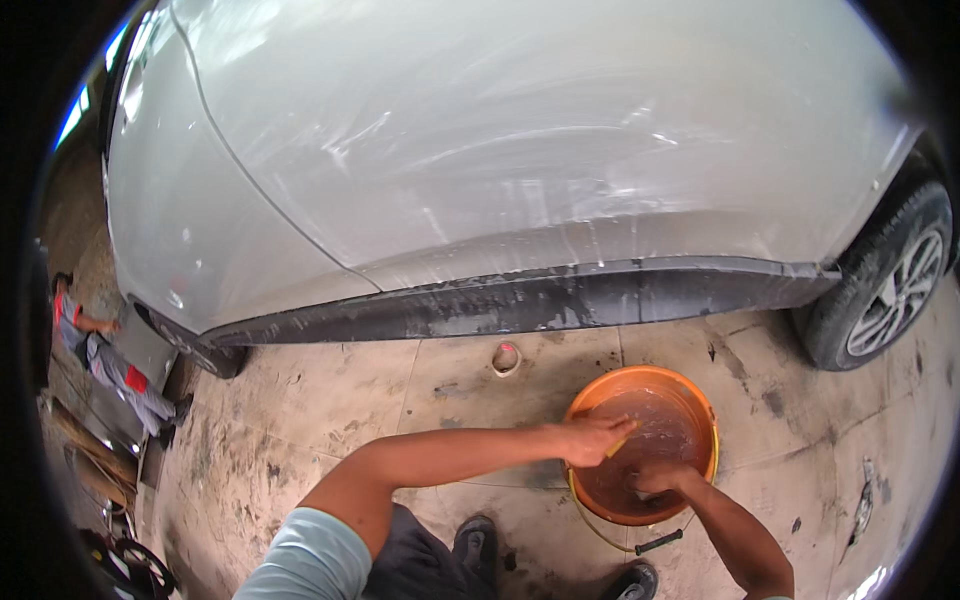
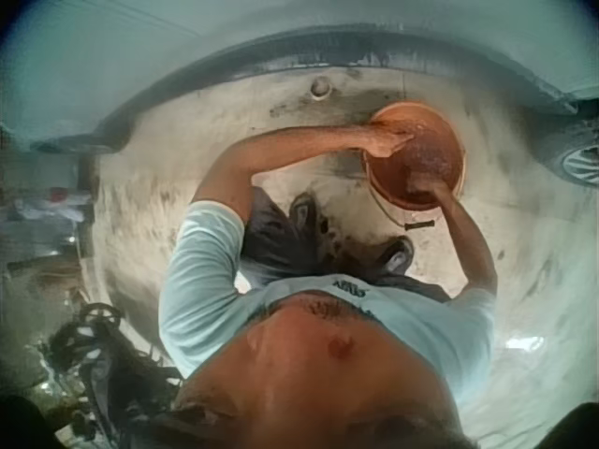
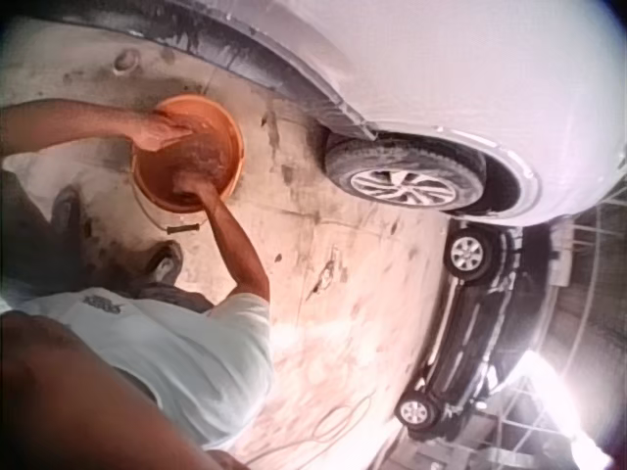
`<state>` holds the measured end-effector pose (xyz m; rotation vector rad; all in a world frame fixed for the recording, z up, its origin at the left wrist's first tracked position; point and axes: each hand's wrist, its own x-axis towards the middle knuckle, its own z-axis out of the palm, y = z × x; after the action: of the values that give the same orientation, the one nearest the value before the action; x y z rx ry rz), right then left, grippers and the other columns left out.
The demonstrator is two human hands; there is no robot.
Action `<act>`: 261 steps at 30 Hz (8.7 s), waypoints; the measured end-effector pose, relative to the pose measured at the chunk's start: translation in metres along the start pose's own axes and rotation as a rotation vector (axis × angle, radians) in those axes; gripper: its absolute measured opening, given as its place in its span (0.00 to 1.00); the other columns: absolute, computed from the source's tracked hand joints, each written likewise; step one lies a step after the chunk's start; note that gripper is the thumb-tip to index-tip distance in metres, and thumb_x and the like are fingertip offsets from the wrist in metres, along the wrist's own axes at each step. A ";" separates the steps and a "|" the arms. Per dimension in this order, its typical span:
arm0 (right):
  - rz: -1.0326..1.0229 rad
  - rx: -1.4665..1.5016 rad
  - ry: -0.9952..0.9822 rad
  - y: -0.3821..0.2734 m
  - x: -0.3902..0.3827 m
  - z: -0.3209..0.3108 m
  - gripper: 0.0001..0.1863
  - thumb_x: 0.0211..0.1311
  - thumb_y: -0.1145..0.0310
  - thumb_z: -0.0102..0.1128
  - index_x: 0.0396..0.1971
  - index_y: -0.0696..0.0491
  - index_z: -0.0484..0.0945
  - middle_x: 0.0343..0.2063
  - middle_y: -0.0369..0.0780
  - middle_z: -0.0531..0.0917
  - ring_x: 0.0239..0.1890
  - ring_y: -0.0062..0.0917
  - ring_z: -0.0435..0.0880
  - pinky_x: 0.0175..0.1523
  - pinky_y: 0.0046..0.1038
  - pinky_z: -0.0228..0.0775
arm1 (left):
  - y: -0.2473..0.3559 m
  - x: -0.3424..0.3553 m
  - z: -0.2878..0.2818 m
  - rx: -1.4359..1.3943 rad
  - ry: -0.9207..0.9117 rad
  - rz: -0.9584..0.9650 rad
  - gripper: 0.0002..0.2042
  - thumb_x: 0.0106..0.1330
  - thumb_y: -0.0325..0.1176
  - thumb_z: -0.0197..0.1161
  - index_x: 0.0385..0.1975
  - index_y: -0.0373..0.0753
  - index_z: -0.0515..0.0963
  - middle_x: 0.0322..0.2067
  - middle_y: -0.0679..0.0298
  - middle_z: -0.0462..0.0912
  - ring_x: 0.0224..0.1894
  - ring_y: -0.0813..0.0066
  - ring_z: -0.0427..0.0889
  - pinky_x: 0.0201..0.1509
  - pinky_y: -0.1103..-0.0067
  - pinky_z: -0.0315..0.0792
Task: The person wets a piece of sandpaper in a bucket of water and sands the lower panel of a car door.
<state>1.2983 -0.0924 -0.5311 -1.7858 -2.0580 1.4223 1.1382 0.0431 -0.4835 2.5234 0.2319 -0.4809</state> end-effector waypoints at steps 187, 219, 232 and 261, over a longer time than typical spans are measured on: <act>0.207 -0.202 -0.009 -0.007 -0.017 0.026 0.20 0.54 0.64 0.47 0.41 0.59 0.79 0.43 0.52 0.79 0.48 0.44 0.78 0.54 0.39 0.67 | -0.058 0.000 -0.009 -1.188 -0.140 -0.150 0.15 0.62 0.42 0.55 0.46 0.45 0.75 0.45 0.65 0.77 0.50 0.72 0.74 0.54 0.71 0.68; 0.162 -0.105 -0.069 -0.029 -0.011 -0.022 0.20 0.60 0.59 0.50 0.50 0.48 0.75 0.46 0.46 0.79 0.50 0.42 0.76 0.56 0.37 0.66 | 0.064 -0.148 -0.316 1.391 1.172 0.046 0.31 0.64 0.36 0.51 0.67 0.35 0.52 0.68 0.52 0.49 0.70 0.52 0.45 0.70 0.61 0.36; -0.160 -0.058 0.049 -0.065 0.017 -0.055 0.22 0.61 0.57 0.50 0.52 0.53 0.73 0.40 0.47 0.81 0.47 0.39 0.79 0.53 0.36 0.68 | 0.053 -0.152 -0.303 1.393 1.168 -0.060 0.31 0.68 0.43 0.44 0.66 0.29 0.50 0.67 0.47 0.49 0.70 0.52 0.45 0.71 0.61 0.34; -0.079 0.030 0.081 -0.077 -0.016 -0.089 0.26 0.66 0.48 0.45 0.51 0.55 0.72 0.42 0.46 0.81 0.46 0.40 0.79 0.51 0.36 0.68 | -0.061 -0.239 -0.260 1.539 1.120 -0.107 0.30 0.67 0.42 0.40 0.66 0.29 0.51 0.67 0.47 0.51 0.71 0.51 0.45 0.71 0.65 0.29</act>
<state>1.2980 -0.0462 -0.4217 -1.7004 -2.0322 1.3310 0.9774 0.2228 -0.2181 3.9479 0.5284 1.3515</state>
